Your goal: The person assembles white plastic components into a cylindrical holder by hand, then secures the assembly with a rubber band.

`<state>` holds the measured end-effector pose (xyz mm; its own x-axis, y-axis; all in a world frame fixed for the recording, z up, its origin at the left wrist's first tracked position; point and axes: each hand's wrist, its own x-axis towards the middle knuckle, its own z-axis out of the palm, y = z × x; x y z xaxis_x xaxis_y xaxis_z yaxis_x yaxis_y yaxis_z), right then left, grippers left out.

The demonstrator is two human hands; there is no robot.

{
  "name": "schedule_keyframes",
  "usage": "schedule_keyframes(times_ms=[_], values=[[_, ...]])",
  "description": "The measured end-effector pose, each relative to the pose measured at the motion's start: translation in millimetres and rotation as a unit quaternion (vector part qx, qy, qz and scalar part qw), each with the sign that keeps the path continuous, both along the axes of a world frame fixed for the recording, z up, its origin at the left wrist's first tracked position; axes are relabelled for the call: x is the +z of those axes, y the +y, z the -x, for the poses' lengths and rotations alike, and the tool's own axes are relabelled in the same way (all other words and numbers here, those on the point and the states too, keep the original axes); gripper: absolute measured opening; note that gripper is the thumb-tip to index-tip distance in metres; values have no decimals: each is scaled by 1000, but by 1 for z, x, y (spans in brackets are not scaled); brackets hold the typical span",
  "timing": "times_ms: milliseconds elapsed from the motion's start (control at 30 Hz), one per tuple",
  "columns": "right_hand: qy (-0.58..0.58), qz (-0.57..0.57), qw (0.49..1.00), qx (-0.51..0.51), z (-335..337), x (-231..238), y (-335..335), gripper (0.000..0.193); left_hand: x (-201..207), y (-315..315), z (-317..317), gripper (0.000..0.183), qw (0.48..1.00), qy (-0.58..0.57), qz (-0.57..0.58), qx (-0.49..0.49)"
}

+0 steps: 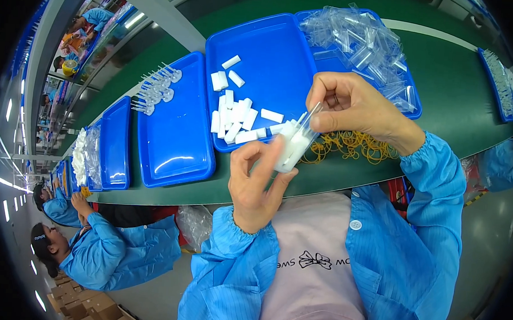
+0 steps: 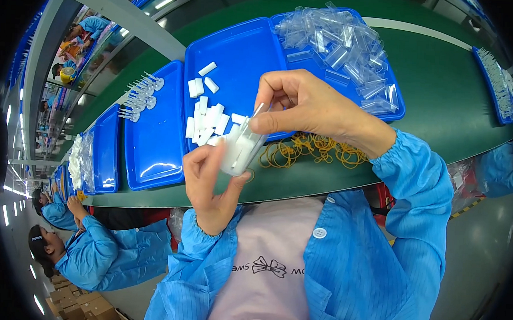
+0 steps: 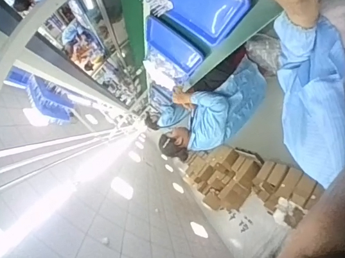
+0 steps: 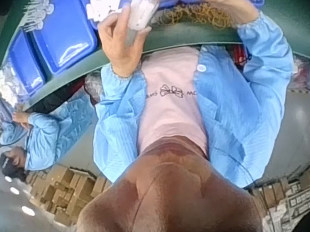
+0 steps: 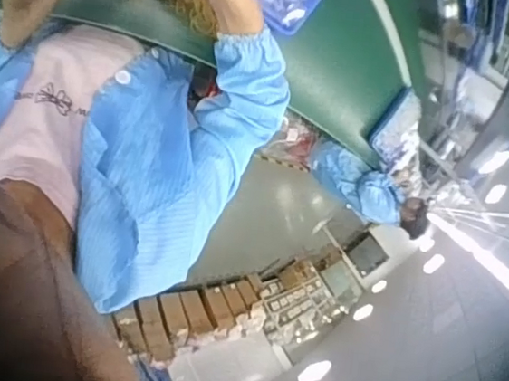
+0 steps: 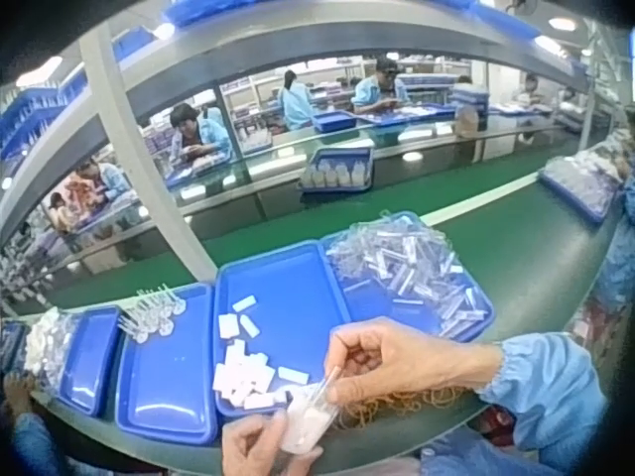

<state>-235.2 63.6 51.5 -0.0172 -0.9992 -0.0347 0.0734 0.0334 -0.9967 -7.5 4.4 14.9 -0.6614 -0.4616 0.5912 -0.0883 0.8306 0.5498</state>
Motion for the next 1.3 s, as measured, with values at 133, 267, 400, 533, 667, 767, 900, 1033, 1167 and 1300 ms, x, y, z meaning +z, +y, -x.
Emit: schedule_keyframes(times_ms=[133,267,400,533,667,767,900,1033,1167,1300], values=[[128,57,989,-54,1,7,3,23,-4,0,0,64,984,75,-159,22],[213,157,955,-133,-10,13,9,25,-3,-7,6,59,957,153,-247,-18],[324,224,899,-194,-19,15,10,26,-13,-10,10,55,914,185,-360,0],[302,216,906,-202,-23,12,13,16,-19,-18,9,53,961,159,-220,43],[237,205,928,-201,-19,6,16,14,-11,-13,7,53,943,188,-273,-22],[231,199,927,-220,-19,6,17,13,-14,-10,4,51,901,213,-372,-63],[311,268,888,-208,-14,3,14,15,-7,-13,6,48,803,231,-545,-66],[285,253,899,-217,-19,-1,14,14,-16,-14,4,45,836,218,-498,-76],[285,253,905,-190,-28,-7,14,14,-19,-11,4,45,864,208,-453,-76],[286,272,896,-205,-37,-10,15,15,-17,-8,4,45,882,193,-423,-74]])
